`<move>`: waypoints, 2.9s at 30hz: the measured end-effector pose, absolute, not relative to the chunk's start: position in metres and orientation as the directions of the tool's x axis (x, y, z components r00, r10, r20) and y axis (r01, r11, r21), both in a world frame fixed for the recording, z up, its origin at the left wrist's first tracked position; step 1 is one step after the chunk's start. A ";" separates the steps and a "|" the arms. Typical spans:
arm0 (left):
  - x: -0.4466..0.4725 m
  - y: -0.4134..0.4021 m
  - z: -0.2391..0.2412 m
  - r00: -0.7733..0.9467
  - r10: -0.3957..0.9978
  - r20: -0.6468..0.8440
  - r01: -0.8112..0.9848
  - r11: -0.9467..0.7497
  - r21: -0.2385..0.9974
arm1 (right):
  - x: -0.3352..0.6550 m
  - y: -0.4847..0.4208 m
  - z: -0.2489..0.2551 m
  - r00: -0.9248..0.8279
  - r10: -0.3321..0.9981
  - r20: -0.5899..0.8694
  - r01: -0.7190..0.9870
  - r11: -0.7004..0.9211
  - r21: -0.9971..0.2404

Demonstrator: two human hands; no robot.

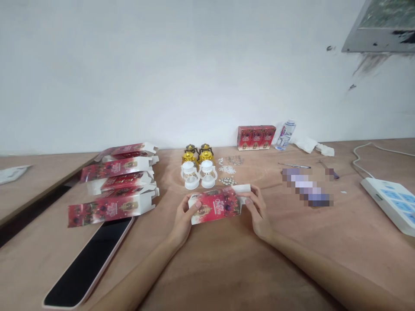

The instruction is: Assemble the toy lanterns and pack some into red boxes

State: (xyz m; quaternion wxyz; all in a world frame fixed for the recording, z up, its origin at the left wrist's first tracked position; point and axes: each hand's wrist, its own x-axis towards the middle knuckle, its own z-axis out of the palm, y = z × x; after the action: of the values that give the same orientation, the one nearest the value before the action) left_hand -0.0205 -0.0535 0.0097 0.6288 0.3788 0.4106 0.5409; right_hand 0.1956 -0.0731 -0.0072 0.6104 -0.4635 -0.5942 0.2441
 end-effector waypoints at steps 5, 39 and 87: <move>-0.021 -0.054 0.009 0.062 0.992 -0.107 -0.392 0.123 0.912 | 0.195 -0.071 -0.008 0.176 0.910 0.376 0.243 0.330 -0.912; -0.037 -0.041 0.026 0.000 0.949 -0.316 -0.732 0.215 0.647 | 0.271 -0.028 0.096 0.454 0.771 0.447 0.196 0.403 -0.894; -0.020 -0.034 0.169 0.633 0.237 0.737 0.633 -0.706 -0.317 | 0.158 -0.059 0.161 -0.151 0.676 0.722 0.619 0.634 -0.464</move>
State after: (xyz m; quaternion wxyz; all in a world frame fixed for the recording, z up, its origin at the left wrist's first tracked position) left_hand -0.0201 -0.0342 0.1692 -0.2874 0.8567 0.2540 0.3450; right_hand 0.1582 -0.0589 0.1614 0.4922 -0.4269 -0.7581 0.0289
